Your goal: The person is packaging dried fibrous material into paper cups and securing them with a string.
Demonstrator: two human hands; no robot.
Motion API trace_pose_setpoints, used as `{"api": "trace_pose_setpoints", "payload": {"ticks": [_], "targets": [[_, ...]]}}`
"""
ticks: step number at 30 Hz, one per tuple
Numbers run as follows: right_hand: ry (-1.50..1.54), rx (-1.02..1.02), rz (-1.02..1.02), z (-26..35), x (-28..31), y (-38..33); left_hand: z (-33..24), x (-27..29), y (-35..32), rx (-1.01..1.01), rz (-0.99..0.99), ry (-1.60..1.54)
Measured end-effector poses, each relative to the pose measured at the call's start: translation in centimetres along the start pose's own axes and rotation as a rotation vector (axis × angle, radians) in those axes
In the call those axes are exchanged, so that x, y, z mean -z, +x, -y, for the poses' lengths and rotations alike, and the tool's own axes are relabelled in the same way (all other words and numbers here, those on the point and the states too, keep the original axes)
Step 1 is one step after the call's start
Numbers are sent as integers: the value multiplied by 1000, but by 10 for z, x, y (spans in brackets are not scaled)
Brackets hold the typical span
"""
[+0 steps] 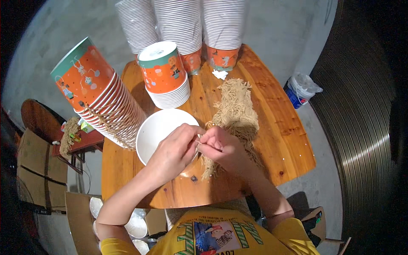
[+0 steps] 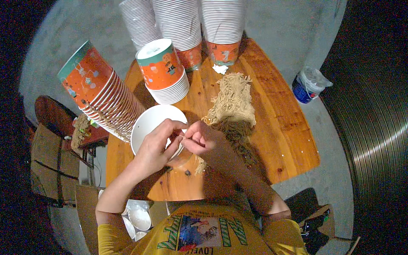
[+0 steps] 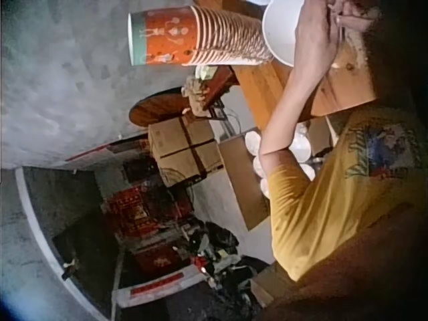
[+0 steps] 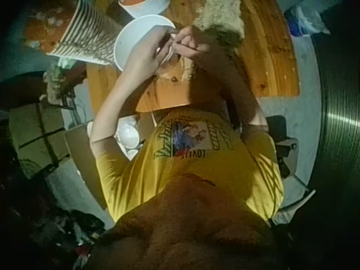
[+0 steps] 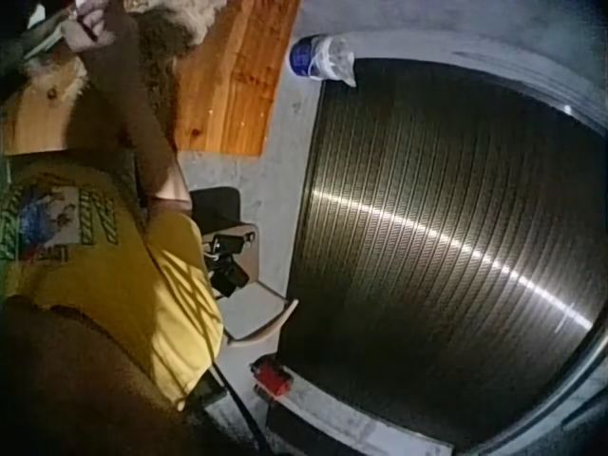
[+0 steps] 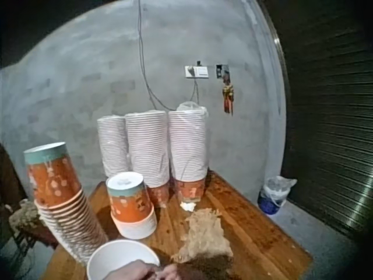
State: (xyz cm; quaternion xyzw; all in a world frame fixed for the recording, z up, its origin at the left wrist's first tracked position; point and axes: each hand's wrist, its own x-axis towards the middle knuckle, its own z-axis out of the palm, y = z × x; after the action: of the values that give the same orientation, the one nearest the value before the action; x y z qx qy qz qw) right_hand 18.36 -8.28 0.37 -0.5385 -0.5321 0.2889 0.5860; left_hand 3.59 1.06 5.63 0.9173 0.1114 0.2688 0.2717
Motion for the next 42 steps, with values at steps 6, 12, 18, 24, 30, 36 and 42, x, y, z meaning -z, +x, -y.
{"api": "trace_pose_setpoints", "payload": {"ticks": [6,12,18,24,30,36,42], "targets": [[-210,91,-64,-3,-2,-1,2,3,-2,61,18,-127],[-225,77,-121,7,-7,-2,6,3,-5,65,27,-140],[-269,58,-116,4,-8,-3,2,5,-6,5,17,59],[-246,58,-121,4,-14,-5,2,4,-10,-49,15,183],[-262,131,-127,4,-18,-5,3,2,-11,-39,-11,163],[-168,68,-87,0,-18,-6,2,1,-11,62,-23,-13],[-226,-32,13,5,-9,-8,6,11,-11,90,37,-95]]}}
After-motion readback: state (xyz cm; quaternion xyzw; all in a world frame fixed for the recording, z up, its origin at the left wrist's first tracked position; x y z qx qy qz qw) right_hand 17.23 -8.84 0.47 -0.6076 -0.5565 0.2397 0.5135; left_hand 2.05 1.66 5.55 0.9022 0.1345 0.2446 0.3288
